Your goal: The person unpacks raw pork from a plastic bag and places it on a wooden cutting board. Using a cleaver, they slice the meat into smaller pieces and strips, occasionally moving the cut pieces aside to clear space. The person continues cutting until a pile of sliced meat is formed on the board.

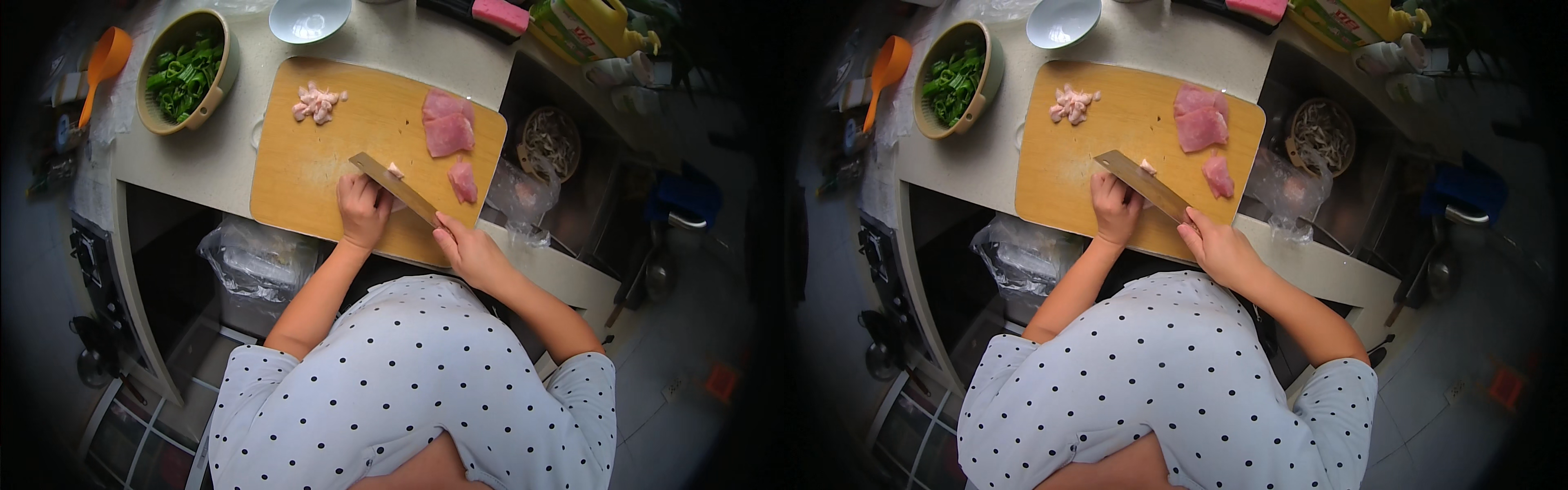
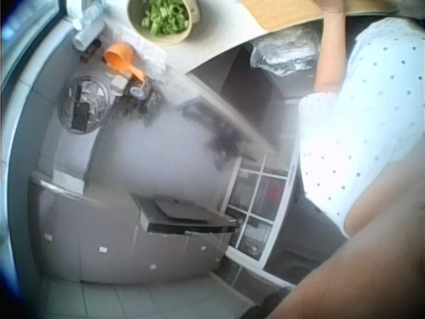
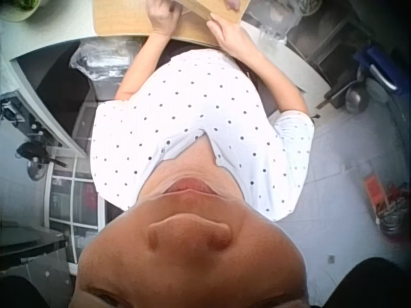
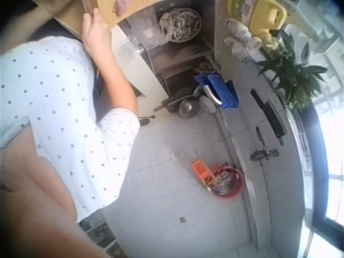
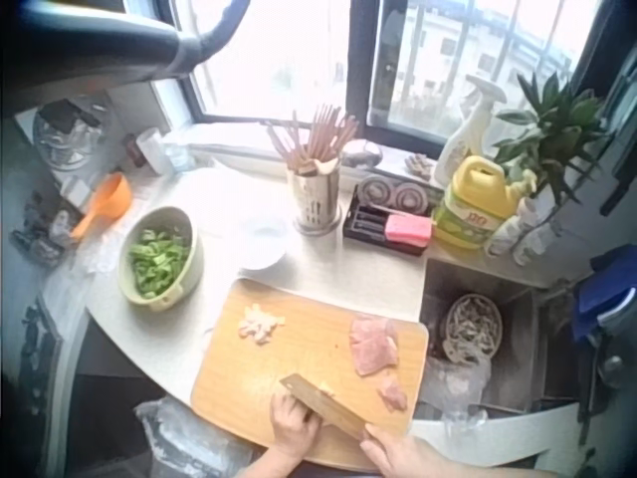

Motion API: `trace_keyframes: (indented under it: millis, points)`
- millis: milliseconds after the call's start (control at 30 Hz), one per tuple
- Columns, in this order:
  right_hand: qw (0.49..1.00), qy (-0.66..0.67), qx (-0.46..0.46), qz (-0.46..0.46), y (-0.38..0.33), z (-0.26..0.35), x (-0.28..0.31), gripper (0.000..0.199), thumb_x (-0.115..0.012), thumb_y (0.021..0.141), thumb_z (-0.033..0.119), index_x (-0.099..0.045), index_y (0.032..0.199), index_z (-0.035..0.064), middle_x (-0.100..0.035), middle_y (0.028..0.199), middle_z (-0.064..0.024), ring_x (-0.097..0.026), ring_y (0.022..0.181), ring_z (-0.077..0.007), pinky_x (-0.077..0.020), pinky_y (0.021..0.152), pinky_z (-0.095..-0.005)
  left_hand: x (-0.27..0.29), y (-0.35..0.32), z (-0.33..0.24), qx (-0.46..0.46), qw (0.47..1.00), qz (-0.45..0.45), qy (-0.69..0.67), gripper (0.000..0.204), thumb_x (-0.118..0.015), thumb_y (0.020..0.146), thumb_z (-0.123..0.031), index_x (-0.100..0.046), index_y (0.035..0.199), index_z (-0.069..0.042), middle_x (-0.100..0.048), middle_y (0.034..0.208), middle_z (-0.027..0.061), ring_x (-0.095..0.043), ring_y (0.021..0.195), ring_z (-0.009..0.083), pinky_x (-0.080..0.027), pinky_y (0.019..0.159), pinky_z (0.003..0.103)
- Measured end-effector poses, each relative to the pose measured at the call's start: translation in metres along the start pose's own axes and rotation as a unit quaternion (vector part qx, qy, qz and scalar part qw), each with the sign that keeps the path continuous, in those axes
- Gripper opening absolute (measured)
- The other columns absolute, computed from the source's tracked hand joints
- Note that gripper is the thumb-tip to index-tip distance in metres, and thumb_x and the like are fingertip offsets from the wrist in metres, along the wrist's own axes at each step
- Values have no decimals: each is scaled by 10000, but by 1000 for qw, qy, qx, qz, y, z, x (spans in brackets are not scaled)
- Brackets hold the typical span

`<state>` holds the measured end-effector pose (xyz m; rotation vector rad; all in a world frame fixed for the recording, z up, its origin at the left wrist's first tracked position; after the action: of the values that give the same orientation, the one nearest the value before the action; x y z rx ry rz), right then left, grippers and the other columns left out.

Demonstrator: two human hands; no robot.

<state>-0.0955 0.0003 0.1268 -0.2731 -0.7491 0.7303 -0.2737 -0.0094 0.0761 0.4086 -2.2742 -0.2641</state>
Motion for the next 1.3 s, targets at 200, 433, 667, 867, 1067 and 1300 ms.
trace_keyframes:
  millis: [200, 433, 667, 867, 1067, 1300]
  points:
    - [999, -29, 34, 12, 54, 18, -16, 369, -513, 926, 328, -535, 1109, 8, -637, 799, -231, -611, 723, -426, -493, 644, -475, -7, -3, 8, -44, 999, -14, -28, 212, -674, 685, -76, -645, 890, -26, -613, 957, 115, -531, 935, 353, -426, 830, 442]
    - [997, -34, 3, 66, 68, 34, -11, 393, -499, 944, 304, -540, 1214, 21, -637, 859, -241, -626, 814, -402, -496, 736, -426, 10, -5, 20, 12, 999, -27, 25, 200, -659, 753, -83, -634, 943, -29, -610, 976, 123, -537, 906, 341, -420, 815, 437]
    - [994, 95, 16, -46, 36, 23, 19, 382, -513, 938, 307, -575, 1152, -3, -659, 900, -207, -638, 831, -382, -498, 734, -405, 43, 9, 1, -66, 998, 7, 0, 186, -684, 707, 17, -645, 884, -25, -613, 938, 86, -547, 871, 278, -425, 775, 384]
    - [998, 45, -26, 37, -4, 37, -7, 363, -478, 948, 278, -514, 1197, 16, -641, 901, -219, -626, 810, -391, -497, 680, -438, 27, -6, 18, -36, 999, -9, -26, 255, -679, 663, 35, -639, 911, -8, -611, 960, 119, -563, 939, 317, -435, 805, 407]
    - [1000, 15, -8, 4, -26, 26, -25, 386, -490, 942, 306, -497, 1189, 10, -668, 912, -153, -643, 779, -359, -513, 672, -434, 38, -2, -3, -101, 993, 12, -55, 299, -650, 654, 38, -651, 950, -3, -618, 984, 133, -564, 970, 343, -440, 840, 436]
    - [999, -23, -43, 19, -24, 34, -29, 414, -504, 937, 315, -495, 1197, -8, -673, 919, -154, -649, 754, -360, -525, 660, -431, 32, -6, 4, -129, 990, 32, -37, 318, -642, 670, 26, -656, 986, -9, -624, 1004, 138, -572, 962, 341, -446, 836, 430]
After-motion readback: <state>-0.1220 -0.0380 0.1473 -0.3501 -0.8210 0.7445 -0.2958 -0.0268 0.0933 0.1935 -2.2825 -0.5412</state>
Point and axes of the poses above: each hand's wrist, its own y-axis towards the middle knuckle, its own x-axis out of the back of the hand, z = x × y, the point moved 7 cm from there along y, towards the middle knuckle
